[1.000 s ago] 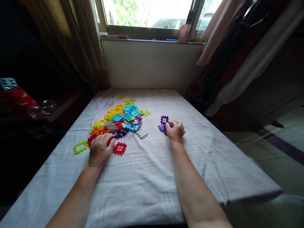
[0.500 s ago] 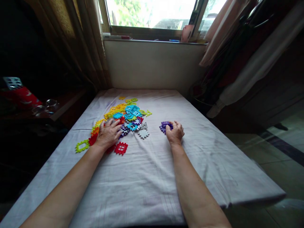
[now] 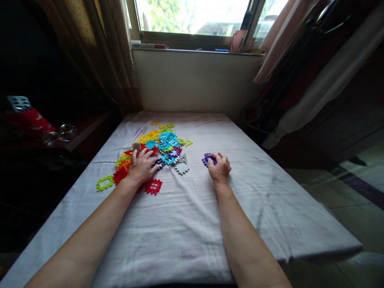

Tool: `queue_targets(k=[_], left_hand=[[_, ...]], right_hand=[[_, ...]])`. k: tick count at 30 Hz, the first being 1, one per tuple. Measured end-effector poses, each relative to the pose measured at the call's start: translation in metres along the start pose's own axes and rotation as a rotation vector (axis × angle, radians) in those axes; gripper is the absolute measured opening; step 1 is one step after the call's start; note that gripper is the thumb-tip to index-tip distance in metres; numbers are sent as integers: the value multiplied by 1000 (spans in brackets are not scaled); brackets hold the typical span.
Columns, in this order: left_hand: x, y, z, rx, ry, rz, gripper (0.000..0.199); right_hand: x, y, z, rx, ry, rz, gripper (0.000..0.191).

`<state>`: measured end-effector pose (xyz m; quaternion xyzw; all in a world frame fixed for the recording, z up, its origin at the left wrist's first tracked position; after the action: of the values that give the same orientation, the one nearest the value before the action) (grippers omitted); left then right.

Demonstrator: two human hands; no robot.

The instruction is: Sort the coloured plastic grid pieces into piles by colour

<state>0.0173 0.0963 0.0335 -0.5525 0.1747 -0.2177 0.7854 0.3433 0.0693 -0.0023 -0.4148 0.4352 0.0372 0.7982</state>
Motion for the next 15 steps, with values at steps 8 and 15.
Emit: queue_targets(k=[8, 15], left_hand=[[-1, -11, -6, 32, 82, -30, 13], [-10, -30, -30, 232, -41, -220, 22]], right_hand=[[-4, -2, 0, 14, -36, 57, 26], [-31, -4, -17, -102, -235, 175, 24]])
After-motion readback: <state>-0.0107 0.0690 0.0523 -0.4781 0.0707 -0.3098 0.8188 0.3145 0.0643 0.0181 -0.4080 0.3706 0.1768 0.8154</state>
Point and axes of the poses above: each hand's wrist, its own z-axis towards the middle knuckle, its own y-axis out of the palm, x = y × z, the point moved 5 cm from there along z, towards the middle knuckle, and after that the axes turned 12 degrees about y, right-handed, at the moved point
